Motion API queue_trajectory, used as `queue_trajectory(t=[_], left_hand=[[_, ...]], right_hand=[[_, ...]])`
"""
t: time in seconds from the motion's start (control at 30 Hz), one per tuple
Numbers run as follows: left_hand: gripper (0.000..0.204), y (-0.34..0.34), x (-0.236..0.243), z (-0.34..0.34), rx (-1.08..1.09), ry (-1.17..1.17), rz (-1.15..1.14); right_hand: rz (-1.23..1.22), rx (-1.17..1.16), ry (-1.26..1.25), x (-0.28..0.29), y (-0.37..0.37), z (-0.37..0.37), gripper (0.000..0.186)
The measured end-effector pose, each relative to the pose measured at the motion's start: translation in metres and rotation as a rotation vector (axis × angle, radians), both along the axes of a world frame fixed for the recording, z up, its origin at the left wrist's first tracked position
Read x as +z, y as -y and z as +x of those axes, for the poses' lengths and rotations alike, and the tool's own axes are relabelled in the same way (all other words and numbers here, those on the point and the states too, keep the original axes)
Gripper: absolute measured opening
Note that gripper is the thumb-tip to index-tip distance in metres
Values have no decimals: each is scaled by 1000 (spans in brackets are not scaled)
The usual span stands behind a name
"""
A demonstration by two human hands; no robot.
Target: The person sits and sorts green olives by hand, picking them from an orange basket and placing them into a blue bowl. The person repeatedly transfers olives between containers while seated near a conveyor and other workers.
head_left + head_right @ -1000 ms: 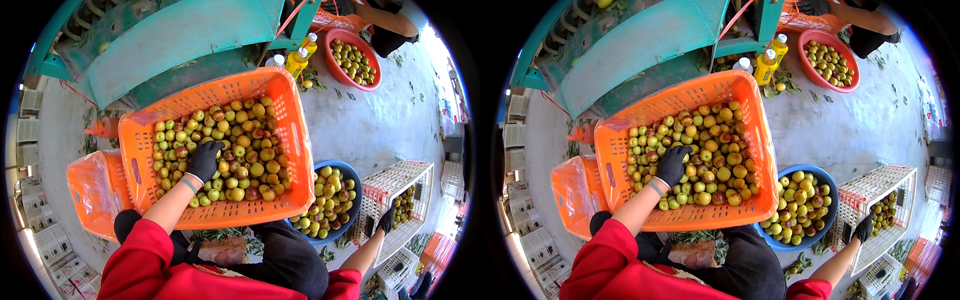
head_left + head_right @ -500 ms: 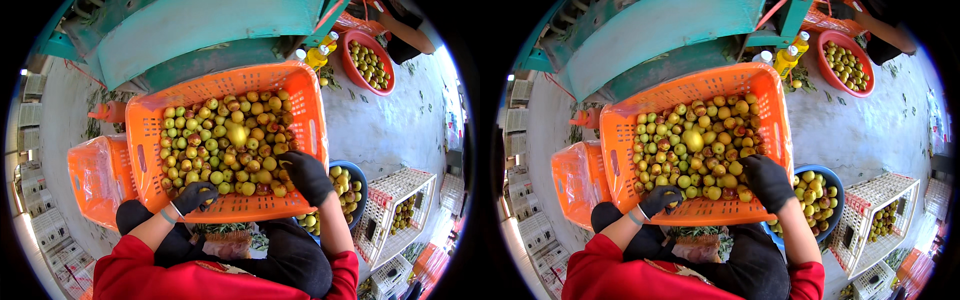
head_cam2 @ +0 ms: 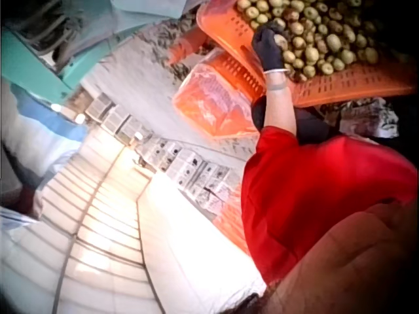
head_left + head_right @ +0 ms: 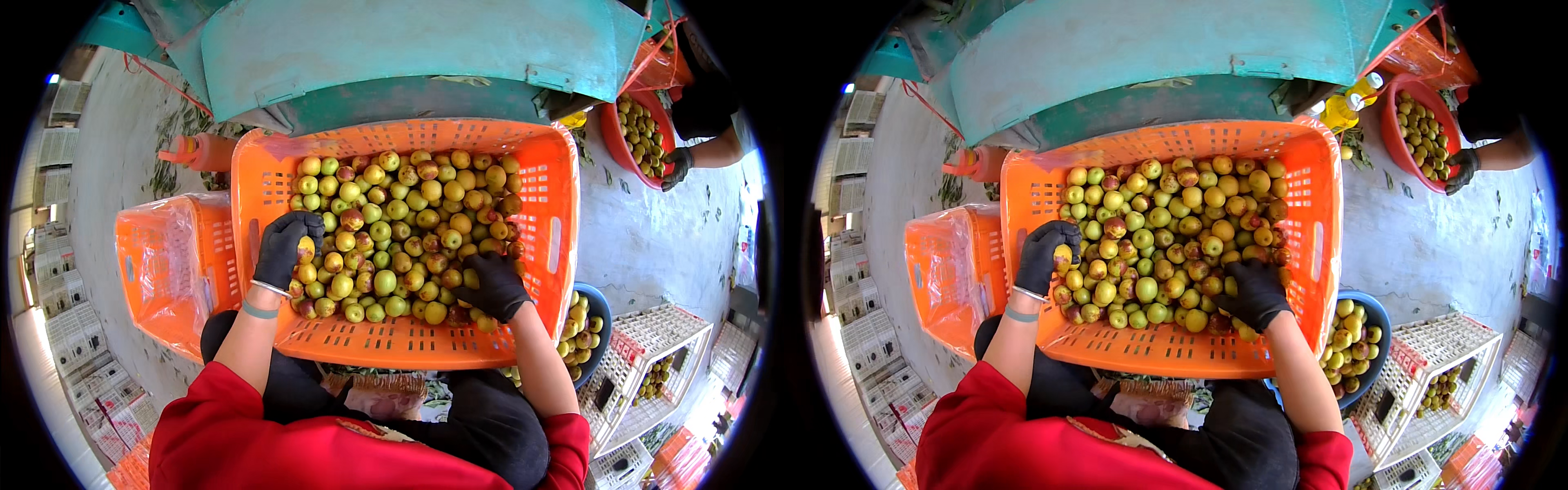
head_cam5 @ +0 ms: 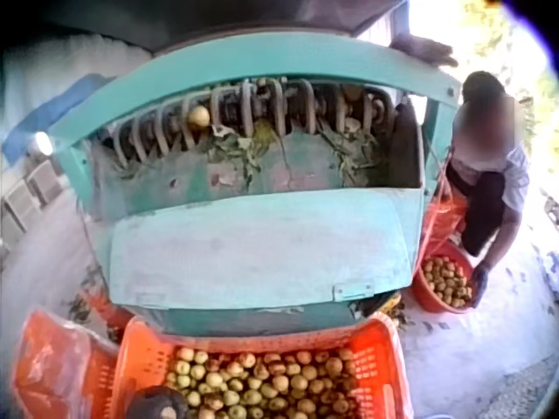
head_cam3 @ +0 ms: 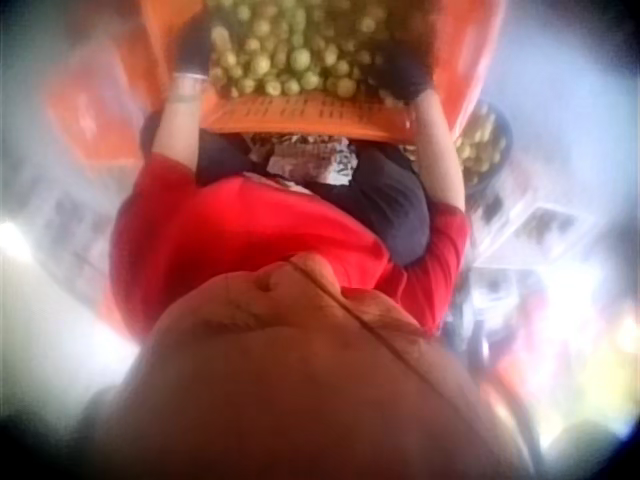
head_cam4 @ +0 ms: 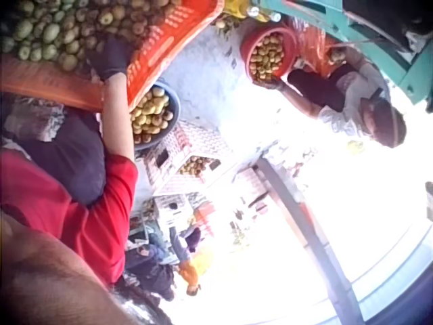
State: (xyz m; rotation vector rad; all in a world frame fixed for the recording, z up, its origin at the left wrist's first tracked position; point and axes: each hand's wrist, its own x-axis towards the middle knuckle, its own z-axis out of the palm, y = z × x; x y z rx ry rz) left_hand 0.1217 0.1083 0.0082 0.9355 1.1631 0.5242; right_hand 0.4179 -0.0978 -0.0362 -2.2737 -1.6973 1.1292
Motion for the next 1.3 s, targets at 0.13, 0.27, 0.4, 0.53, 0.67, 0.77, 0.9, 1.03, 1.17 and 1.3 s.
queue_trajectory(t=[0.13, 0.27, 0.4, 0.53, 0.67, 0.77, 0.9, 1.03, 1.17, 1.3], left_hand=[[16, 8, -1, 1, -313, -297, 204], [20, 24, 9, 14, -653, -624, 420], [23, 21, 17, 15, -985, -974, 457], [27, 23, 2, -7, -1168, -1018, 469], [37, 33, 1, 9, -1349, -1040, 316], [43, 47, -12, 7, -1335, -609, 303], [45, 69, -18, 16, -1317, -349, 288], [24, 28, 1, 41, -860, -637, 385], [47, -6, -40, 45, -919, -1009, 675], [51, -9, -36, 54, -1112, -989, 598]], right_hand=[[-17, 111, -21, -4, -2, -2, 48], [-124, 92, -54, 5, -7, -4, 49], [-259, 8, -45, 19, -7, 0, 52], [-185, -182, -42, 21, -3, 10, 51], [-35, -366, -105, 18, 1, 14, 49], [-48, -392, -144, 18, 0, 12, 47], [-37, -380, -141, 21, -2, 10, 48], [46, -417, -188, 12, 7, 14, 45], [96, -432, -232, 9, 4, 12, 46], [162, -381, -231, 2, 6, 13, 49]])
